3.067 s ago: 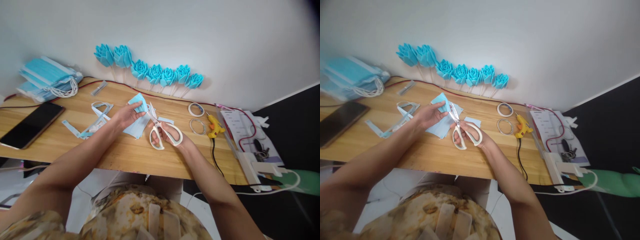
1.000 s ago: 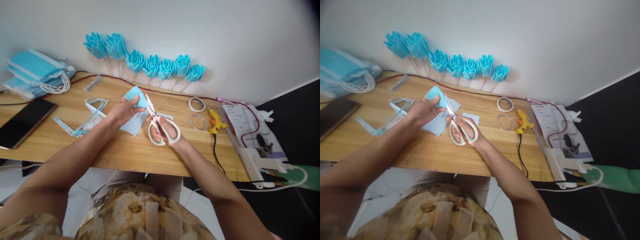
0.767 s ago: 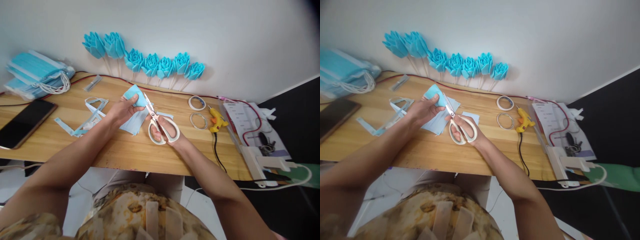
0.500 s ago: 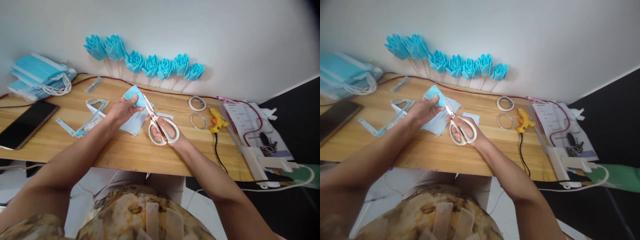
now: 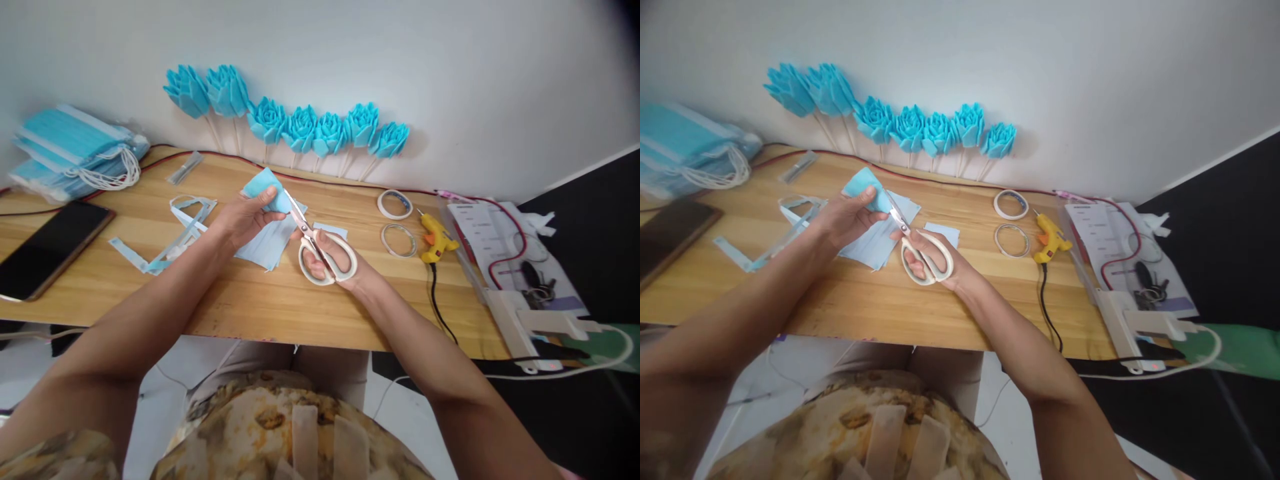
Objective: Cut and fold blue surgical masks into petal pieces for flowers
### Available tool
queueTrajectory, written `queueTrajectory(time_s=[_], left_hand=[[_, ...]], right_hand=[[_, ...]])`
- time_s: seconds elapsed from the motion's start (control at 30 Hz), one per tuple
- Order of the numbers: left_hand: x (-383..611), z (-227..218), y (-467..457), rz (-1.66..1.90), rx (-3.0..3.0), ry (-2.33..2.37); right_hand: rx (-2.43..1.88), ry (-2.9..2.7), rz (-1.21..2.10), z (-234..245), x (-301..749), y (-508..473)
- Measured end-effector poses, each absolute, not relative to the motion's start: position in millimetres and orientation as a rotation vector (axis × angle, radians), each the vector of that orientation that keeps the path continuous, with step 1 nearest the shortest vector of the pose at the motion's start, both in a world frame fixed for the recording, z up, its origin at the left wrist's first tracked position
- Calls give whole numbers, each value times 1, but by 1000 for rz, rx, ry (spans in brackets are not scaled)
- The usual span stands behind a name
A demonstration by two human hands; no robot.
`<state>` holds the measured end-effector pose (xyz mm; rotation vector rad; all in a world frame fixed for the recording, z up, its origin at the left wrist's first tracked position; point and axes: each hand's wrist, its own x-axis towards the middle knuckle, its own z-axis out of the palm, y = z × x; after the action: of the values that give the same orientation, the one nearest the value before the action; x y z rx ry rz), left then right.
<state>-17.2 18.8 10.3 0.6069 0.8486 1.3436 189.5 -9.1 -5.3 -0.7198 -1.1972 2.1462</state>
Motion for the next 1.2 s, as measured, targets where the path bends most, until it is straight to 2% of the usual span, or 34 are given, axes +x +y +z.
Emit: queueTrajectory(time_s=[0.23, 1.2], left_hand=[[-17, 8, 20, 1362, 613, 896], [-24, 6, 25, 1494, 579, 980]], right_hand=[[-603, -1267, 2167, -7, 191, -9], [-633, -1297, 2176, -10, 192, -6]])
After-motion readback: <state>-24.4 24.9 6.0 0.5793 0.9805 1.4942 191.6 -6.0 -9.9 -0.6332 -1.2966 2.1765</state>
